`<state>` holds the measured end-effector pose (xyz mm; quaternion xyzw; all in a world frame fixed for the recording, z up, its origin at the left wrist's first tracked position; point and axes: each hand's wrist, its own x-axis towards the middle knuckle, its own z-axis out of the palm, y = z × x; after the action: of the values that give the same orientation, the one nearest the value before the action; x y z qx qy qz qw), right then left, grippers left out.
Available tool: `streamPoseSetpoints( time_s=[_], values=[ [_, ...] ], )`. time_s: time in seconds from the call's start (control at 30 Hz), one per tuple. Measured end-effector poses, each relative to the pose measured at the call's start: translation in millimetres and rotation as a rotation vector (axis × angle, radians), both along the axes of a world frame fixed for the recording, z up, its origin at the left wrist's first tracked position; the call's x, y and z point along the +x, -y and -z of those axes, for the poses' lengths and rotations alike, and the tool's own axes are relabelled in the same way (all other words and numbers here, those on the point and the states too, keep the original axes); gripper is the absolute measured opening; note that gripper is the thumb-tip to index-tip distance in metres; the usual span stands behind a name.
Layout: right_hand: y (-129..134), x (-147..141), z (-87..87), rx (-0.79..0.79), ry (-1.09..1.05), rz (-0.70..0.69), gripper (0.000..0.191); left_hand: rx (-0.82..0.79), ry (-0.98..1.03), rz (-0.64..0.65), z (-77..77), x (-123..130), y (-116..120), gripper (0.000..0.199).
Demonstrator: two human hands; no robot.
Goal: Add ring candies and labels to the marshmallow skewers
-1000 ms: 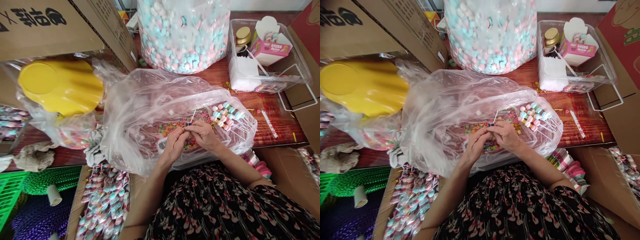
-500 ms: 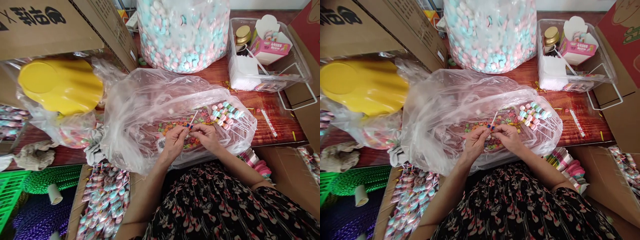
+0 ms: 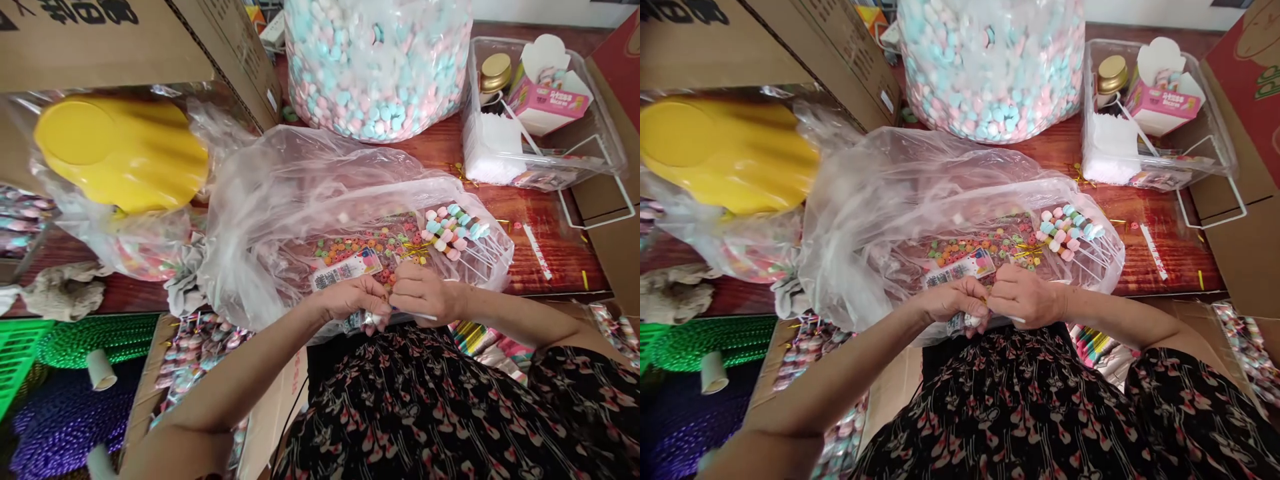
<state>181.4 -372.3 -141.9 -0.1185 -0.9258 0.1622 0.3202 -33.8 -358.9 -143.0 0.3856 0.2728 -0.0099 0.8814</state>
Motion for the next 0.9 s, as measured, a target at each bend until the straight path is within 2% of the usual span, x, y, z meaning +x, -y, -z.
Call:
streamPoseSetpoints(
  time_s=[0.1, 0.27, 0.37, 0.43, 0.5, 0.6, 0.67, 0.73, 0.8, 0.83, 0.9],
  values=[
    [-2.6, -1.2, -4.8, 0.171, 0.009, -0.105, 0.02, -0.015, 0.048, 0.114, -0.4, 1.4, -1.5, 0.029],
    [-13.6, -5.1, -13.9, 0.184, 0.04, -0.229, 0.02, 0.069, 0.084, 0.209, -0.5, 5.6, -1.1, 0.028],
    [-14.1, -5.0, -18.4, 0.207, 0.053, -0.191, 0.018, 0.096, 0.079, 0.23, 2.1, 5.7, -3.2, 0.031],
    [-11.4, -4.0, -19.5, 0.24, 0.131, -0.122, 0.018, 0.214, 0.069, 0.194, 0.0, 3.9, -6.4, 0.032],
    [-8.2, -3.6, -17.2, 0.267, 0.221, -0.073, 0.02, 0.512, 0.028, 0.11, -8.3, 1.6, -9.1, 0.031],
    [-8.3, -5.4, -6.9, 0.252, 0.28, -0.044, 0.02, 1.182, -0.212, 0.016, -31.0, 0.3, -6.7, 0.026],
    [-14.3, -7.7, 1.6, 0.159, 0.261, 0.022, 0.018, 1.558, -0.441, -0.023, -45.8, 1.5, 1.0, 0.018],
    [-23.6, -9.2, 7.1, -0.017, 0.21, 0.129, 0.016, 1.767, -0.574, -0.102, -52.8, 2.0, 11.4, 0.015],
    [-32.4, -9.1, 7.1, -0.19, 0.104, 0.273, 0.016, 1.772, -0.57, -0.215, -48.5, 0.0, 20.1, 0.022],
    [-35.1, -8.8, 5.1, -0.229, 0.03, 0.343, 0.016, 1.683, -0.533, -0.27, -42.3, -1.8, 22.5, 0.029],
    [-35.4, -8.8, -1.2, -0.169, -0.096, 0.459, 0.017, 1.323, -0.433, -0.381, -25.4, -5.4, 21.7, 0.047]
  ],
)
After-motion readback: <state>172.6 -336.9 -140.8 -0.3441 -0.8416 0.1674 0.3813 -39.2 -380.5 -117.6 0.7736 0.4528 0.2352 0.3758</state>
